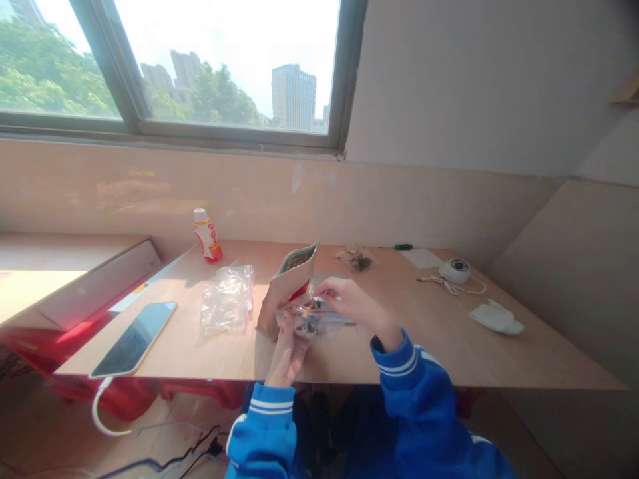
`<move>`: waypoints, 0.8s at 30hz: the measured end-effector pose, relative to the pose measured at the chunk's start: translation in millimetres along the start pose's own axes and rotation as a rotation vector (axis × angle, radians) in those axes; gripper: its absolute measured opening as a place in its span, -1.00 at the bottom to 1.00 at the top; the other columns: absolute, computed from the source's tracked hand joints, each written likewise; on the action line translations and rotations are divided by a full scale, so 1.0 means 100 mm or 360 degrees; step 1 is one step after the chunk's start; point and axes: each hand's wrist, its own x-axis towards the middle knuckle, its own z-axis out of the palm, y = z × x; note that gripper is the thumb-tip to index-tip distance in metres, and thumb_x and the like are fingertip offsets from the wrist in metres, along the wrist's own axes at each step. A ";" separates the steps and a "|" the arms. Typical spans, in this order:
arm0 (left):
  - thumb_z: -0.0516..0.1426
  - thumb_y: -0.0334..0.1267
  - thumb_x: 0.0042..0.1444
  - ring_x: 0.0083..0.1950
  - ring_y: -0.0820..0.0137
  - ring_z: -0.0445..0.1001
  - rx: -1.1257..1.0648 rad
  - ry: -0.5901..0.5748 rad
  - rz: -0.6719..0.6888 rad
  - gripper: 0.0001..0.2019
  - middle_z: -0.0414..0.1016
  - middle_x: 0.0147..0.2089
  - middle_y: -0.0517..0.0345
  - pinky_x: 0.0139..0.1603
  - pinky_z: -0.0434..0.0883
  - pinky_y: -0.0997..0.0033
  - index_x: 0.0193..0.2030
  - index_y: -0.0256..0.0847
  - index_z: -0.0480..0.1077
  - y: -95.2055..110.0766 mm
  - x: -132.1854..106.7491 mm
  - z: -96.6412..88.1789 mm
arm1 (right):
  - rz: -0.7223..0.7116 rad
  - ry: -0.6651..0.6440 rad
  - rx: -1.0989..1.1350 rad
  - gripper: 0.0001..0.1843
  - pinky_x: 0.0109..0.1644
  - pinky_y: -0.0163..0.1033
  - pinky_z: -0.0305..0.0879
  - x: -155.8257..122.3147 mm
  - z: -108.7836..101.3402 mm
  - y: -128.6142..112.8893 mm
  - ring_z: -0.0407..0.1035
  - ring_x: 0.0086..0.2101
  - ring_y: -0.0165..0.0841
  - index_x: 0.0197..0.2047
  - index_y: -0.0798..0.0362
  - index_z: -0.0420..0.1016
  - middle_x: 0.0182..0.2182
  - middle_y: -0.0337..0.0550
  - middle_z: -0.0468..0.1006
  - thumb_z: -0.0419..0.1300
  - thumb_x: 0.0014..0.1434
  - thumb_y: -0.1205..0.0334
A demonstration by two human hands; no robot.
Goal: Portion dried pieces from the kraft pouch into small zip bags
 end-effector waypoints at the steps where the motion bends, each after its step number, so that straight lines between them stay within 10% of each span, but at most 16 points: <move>1: 0.18 0.11 0.05 0.17 0.03 0.42 -0.0081 -0.0023 -0.0011 -0.46 0.51 0.09 -0.09 0.10 0.42 0.05 0.08 -0.19 0.41 0.00 -0.01 0.00 | 0.0027 -0.0062 -0.0038 -0.73 -0.13 -0.26 0.34 0.01 0.02 0.01 0.46 -0.24 -0.33 -0.25 0.08 0.57 -0.27 -0.14 0.61 0.09 0.13 0.52; 10: 0.22 0.03 0.03 0.17 0.07 0.41 -0.0145 -0.0034 -0.0035 -0.47 0.53 0.07 -0.04 0.17 0.36 0.03 0.11 -0.16 0.39 0.04 -0.08 0.02 | -0.0103 -0.0542 -0.0124 -0.47 -0.06 -0.22 0.35 -0.01 0.09 0.03 0.37 -0.19 -0.30 0.11 0.02 0.43 -0.15 -0.09 0.39 0.30 0.03 0.41; 18: -0.04 0.01 0.26 0.13 0.06 0.45 -0.0240 0.0000 -0.0193 -0.53 0.56 0.00 -0.05 0.09 0.40 0.01 0.09 -0.24 0.44 0.11 -0.10 0.13 | -0.0132 -0.0226 -0.0009 -0.81 -0.11 -0.24 0.33 0.05 0.15 0.10 0.38 -0.21 -0.34 -0.37 0.05 0.54 -0.24 -0.18 0.39 0.19 0.06 0.52; 24: -0.04 0.05 0.24 0.06 0.14 0.50 -0.0255 0.0005 -0.0198 -0.50 0.57 -0.03 -0.04 0.11 0.40 0.06 0.13 -0.25 0.40 0.14 -0.12 0.14 | -0.0206 -0.0125 0.0083 -0.83 -0.14 -0.27 0.32 0.05 0.07 0.08 0.42 -0.25 -0.35 -0.37 0.05 0.53 -0.31 -0.21 0.52 0.21 0.05 0.51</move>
